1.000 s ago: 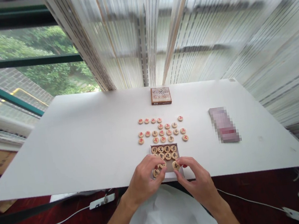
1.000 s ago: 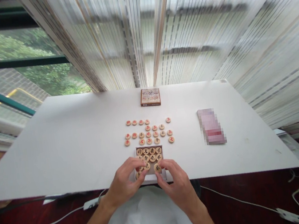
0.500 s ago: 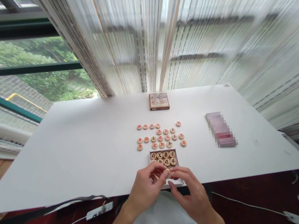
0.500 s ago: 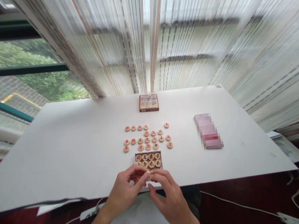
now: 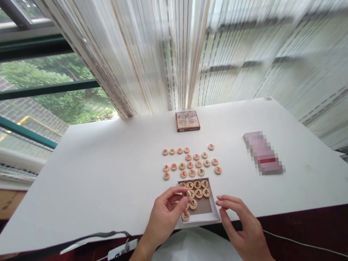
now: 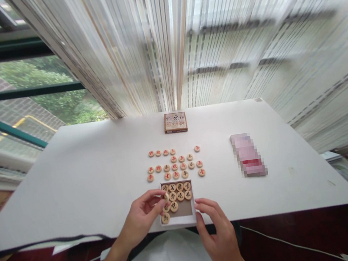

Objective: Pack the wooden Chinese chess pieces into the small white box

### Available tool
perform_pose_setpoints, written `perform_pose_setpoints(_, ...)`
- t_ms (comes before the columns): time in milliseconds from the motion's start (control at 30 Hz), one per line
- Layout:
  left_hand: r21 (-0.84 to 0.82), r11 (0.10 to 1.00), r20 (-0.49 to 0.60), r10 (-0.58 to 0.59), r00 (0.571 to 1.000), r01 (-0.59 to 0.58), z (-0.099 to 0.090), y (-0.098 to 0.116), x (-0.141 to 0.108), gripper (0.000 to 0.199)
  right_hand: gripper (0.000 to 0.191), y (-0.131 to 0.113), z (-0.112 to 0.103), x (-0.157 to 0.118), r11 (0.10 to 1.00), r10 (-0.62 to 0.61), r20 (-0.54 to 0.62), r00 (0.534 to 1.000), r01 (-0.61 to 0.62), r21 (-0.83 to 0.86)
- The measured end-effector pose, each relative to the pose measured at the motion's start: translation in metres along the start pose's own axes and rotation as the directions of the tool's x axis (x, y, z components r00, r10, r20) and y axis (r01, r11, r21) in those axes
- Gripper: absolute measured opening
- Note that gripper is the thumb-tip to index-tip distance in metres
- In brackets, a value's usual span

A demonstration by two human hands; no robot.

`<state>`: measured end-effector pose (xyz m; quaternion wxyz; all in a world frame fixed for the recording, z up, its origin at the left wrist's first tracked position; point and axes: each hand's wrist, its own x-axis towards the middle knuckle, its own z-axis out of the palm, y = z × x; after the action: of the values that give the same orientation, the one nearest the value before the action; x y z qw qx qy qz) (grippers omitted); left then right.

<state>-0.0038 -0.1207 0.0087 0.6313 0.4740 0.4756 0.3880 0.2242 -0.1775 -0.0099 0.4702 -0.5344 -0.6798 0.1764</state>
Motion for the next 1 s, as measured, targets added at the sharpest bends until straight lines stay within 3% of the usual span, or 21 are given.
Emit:
perform_pose_setpoints(367, 0.186, 0.972, 0.063, 0.137, 0.989, -0.146, 0.007, 0.008, 0.005, 0.027, 0.03, -0.009, 0.01, 0.007, 0.998, -0.021, 0.064, 0.998, 0.016, 0.066)
perform_pose_setpoints(533, 0.346, 0.905, 0.102, 0.227, 0.968, -0.249, 0.004, 0.011, 0.004, 0.026, 0.031, -0.002, 0.012, 0.003, 0.985, 0.088, 0.096, 0.992, -0.101, 0.138)
perform_pose_setpoints(633, 0.461, 0.813, 0.174, 0.31, 0.935, -0.356, 0.008, 0.014, 0.004, 0.025, 0.03, 0.009, 0.011, 0.003, 0.961, 0.199, 0.107, 0.974, -0.216, 0.174)
perform_pose_setpoints(733, 0.518, 0.701, 0.275, 0.405, 0.872, -0.49, 0.014, 0.014, 0.006, 0.021, 0.033, 0.021, 0.009, 0.005, 0.949, 0.251, 0.086, 0.964, -0.263, 0.174)
perform_pose_setpoints(833, 0.532, 0.627, 0.33, 0.465, 0.821, -0.569, 0.018, 0.01, 0.01, 0.021, 0.036, 0.03, 0.005, 0.006, 0.945, 0.265, 0.086, 0.961, -0.276, 0.176)
perform_pose_setpoints(1000, 0.569, 0.538, 0.41, 0.469, 0.782, -0.622, 0.017, 0.002, 0.016, 0.019, 0.03, 0.035, 0.001, 0.004, 0.957, 0.239, 0.149, 0.959, -0.258, 0.128)
